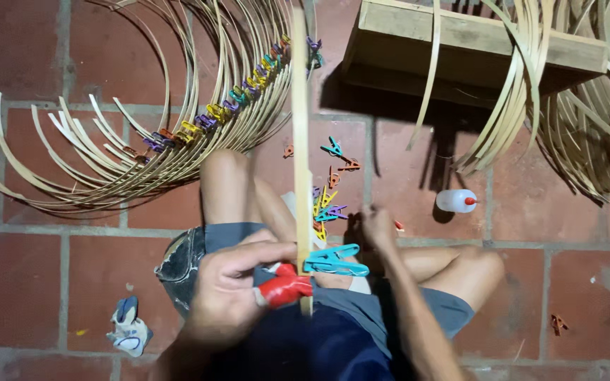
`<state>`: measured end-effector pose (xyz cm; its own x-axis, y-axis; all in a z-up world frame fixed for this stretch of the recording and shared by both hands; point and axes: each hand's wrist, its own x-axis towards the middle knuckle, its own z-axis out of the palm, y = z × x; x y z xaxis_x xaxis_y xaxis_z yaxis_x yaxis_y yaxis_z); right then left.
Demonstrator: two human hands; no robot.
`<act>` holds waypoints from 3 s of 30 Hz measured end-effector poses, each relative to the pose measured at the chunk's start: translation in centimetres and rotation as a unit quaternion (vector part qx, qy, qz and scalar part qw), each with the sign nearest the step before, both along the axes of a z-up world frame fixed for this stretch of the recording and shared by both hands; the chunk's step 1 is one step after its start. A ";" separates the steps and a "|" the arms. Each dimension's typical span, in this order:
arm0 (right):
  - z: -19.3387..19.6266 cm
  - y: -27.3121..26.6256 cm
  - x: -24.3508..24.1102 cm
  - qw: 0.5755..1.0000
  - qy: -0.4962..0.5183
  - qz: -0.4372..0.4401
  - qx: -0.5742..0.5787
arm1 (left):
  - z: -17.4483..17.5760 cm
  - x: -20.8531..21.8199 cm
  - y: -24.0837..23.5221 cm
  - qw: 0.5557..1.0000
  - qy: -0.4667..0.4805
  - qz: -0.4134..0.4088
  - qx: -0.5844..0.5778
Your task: The person sits on a tiled floor and repeatedly applies glue to the ends of thin bamboo strips, then secures each glued joint with a small colored clothespin. The person works on multiple strips, placing the clamped pieces into a growing pile on the floor.
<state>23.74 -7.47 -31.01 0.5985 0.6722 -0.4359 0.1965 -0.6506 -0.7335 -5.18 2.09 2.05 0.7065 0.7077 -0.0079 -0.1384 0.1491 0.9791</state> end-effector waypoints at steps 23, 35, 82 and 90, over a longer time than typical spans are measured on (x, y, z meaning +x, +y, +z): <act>45.5 6.2 0.8 0.778 -0.047 0.591 0.207 | -0.7 2.2 -4.0 0.994 0.050 0.003 0.092; 44.1 10.6 -7.2 0.691 -0.042 0.720 -0.047 | -0.5 1.2 -4.5 0.998 0.058 -0.007 0.036; 4.9 -3.8 6.0 0.972 0.018 -0.121 0.201 | -30.5 -25.9 25.7 0.826 0.516 0.101 0.204; 13.3 10.1 11.7 0.956 -0.046 -0.171 0.234 | -28.1 -27.7 24.1 0.759 0.534 0.222 0.300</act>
